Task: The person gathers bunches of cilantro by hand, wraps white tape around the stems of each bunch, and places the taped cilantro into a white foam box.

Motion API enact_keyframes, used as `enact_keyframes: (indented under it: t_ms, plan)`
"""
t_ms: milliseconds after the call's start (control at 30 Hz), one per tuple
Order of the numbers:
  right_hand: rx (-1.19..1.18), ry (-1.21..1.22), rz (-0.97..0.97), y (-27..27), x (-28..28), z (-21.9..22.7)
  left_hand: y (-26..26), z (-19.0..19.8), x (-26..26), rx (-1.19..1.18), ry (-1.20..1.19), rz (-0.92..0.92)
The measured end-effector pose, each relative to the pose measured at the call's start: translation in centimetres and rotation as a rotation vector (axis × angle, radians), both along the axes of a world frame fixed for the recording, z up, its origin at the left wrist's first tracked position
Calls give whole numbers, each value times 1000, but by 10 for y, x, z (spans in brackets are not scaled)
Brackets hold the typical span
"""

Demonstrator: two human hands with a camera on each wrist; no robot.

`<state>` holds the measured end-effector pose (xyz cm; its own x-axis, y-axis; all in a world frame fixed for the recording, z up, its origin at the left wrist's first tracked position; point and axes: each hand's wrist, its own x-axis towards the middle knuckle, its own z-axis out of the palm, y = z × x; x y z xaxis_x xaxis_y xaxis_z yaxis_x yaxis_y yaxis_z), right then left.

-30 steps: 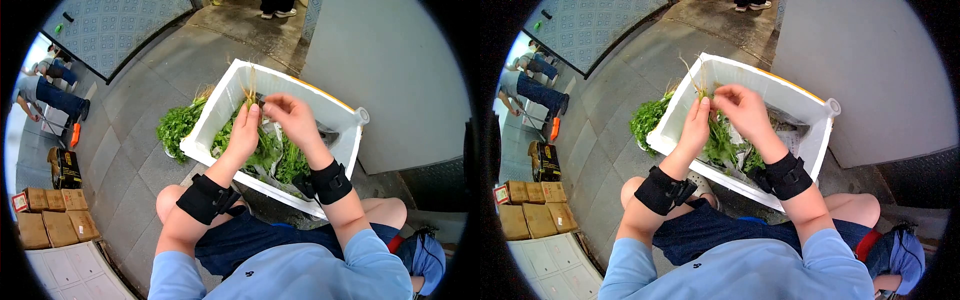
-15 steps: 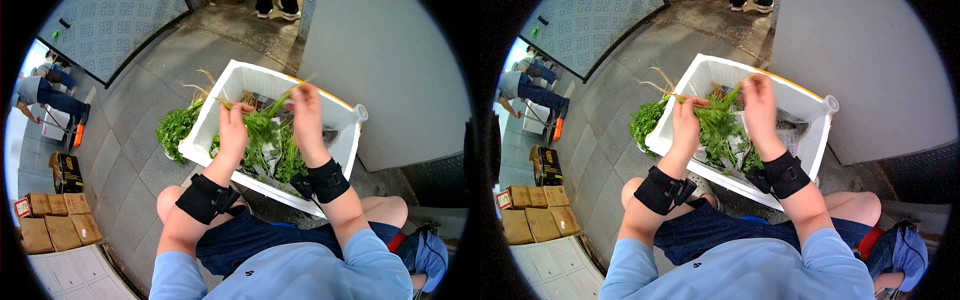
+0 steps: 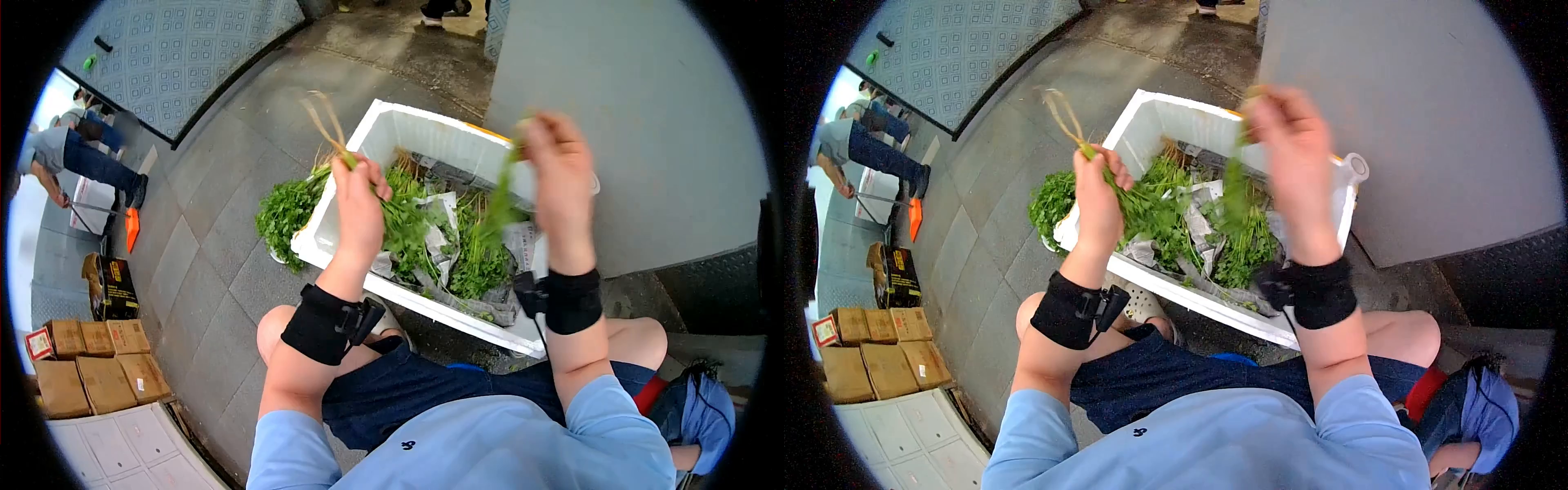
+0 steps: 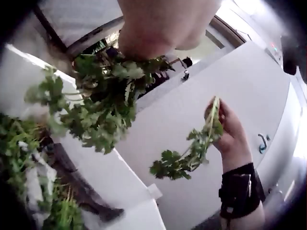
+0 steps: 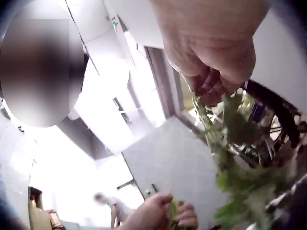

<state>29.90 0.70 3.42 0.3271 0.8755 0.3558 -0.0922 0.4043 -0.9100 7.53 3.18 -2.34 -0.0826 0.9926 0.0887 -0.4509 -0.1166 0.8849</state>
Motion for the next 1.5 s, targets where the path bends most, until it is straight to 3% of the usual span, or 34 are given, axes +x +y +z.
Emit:
enact_keyframes:
  t_ms: [100, 200, 300, 533, 633, 667, 767, 800, 867, 933, 1000, 1033, 1100, 1167, 1200, 1300, 1333, 1500]
  plan:
    - [-138, -76, 262, 3, -48, -25, -8, -13, 13, 53, 141, -175]
    - [-202, -183, 312, 5, -70, -35, -19, -6, 19, 23, 293, -200]
    - [-276, -169, 351, 6, -77, -41, -19, -13, 17, 41, 242, -282]
    - [-182, -282, 238, 10, -83, -52, -17, -23, 14, 77, 411, -332]
    - [-350, -250, 493, 25, -66, -53, -10, -31, 8, -23, 359, -384]
    - [-235, -293, 348, 42, -53, -75, -9, -33, 7, -129, 293, -356]
    - [-298, -210, 56, 90, 1, -127, -7, -28, 4, -285, 185, -226]
    - [-374, -272, 23, 103, 25, -165, -8, -25, 2, -326, 145, -186]
    - [-529, -666, -122, 117, 68, -267, -7, -19, 0, -385, 185, -161]
    - [-710, -827, -9, 101, 79, -329, -6, -24, -5, -406, 129, -196]
    - [-693, -1050, 88, 79, 80, -380, -6, -31, -8, -421, 0, -241]
    - [-997, -984, 189, 70, 71, -368, -6, -34, -5, -432, 51, -236]
    - [-1030, -1054, 118, 59, 65, -414, -5, -35, -2, -452, 154, -230]
    - [-1020, -819, 66, 51, 60, -459, -4, -39, -3, -441, 207, -267]
    - [-1013, -703, 38, 48, 55, -458, -3, -41, -2, -425, 261, -277]
    - [-1107, -659, 100, 46, 47, -436, 2, -47, 0, -423, 352, -274]
    - [-1185, -690, 249, 49, 50, -428, 3, -48, 0, -432, 371, -269]
    - [-953, -428, 21, 44, 38, -399, 6, -54, -1, -393, 502, -286]
